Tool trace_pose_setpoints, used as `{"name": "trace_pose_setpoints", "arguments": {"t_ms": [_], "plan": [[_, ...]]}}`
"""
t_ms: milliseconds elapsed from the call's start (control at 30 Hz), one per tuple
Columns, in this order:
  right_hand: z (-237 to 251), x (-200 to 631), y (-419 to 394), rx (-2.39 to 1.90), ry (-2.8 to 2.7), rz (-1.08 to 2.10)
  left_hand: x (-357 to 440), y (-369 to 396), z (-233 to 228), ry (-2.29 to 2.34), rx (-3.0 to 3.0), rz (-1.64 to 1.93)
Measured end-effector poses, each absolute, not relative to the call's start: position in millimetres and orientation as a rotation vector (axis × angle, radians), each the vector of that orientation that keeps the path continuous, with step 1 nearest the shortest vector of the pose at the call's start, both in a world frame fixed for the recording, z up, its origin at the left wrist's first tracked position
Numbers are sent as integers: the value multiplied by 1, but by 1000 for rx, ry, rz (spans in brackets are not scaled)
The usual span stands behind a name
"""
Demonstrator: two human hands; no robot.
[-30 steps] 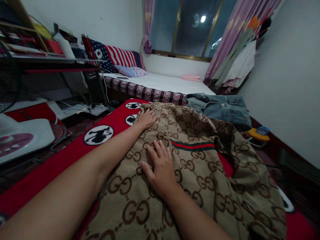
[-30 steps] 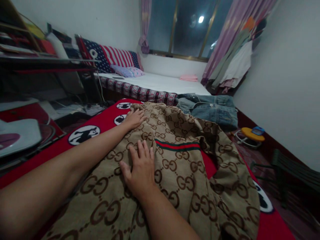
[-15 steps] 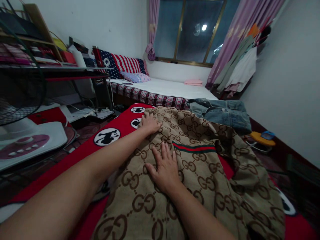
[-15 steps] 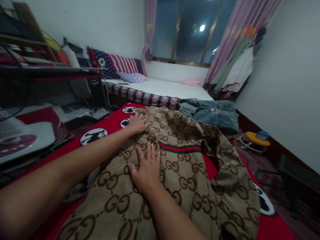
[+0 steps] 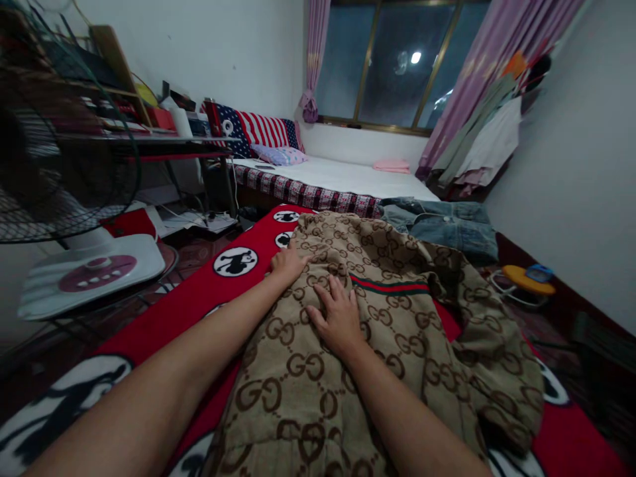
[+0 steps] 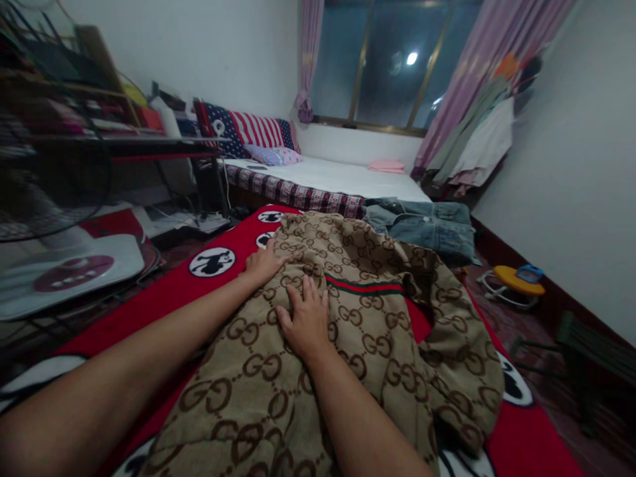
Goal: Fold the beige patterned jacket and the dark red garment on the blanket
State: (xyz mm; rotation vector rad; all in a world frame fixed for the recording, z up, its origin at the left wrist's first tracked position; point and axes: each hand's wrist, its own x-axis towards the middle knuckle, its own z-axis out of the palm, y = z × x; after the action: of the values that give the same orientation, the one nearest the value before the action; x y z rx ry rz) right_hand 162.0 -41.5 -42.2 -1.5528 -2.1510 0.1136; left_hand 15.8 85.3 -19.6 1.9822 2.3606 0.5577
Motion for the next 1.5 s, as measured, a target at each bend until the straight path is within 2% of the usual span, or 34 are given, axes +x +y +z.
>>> {"name": "trace_pose_setpoints", "arguments": {"t_ms": [200, 367, 500, 633, 700, 900, 1033, 1167, 1267, 1433, 1500], "plan": [[-23, 161, -54, -1388, -2188, 144, 9, 91, -20, 2185, 2240, 566], [-10, 148, -81, -913, -2690, 443, 7, 99, -22, 2191, 2351, 417], [-11, 141, -89, -831, -2829, 543, 10, 105, 3, 2190, 2402, 208], [-11, 145, -82, -802, -2774, 634, 27, 109, 28, 2204, 2449, 255], [-13, 148, -77, -763, -2735, 689, 36, 104, 20, 2136, 2408, 344], [-32, 148, -64, -631, -2439, 740, 38, 81, -42, 2066, 2395, 586], [-37, 146, -61, -772, -2079, 753, 35, 80, -47, 2006, 2444, 670], [-22, 172, -52, -1013, -1844, 601, 35, 78, -41, 1708, 2638, 731], [-6, 227, -49, -1172, -1817, 317, 35, 75, -40, 1482, 2748, 658], [-1, 350, -75, -1791, -1809, -351, 44, 71, -41, 1556, 2670, 518], [-9, 385, -92, -2107, -1720, -445, 52, 68, -42, 1655, 2608, 511]]}}
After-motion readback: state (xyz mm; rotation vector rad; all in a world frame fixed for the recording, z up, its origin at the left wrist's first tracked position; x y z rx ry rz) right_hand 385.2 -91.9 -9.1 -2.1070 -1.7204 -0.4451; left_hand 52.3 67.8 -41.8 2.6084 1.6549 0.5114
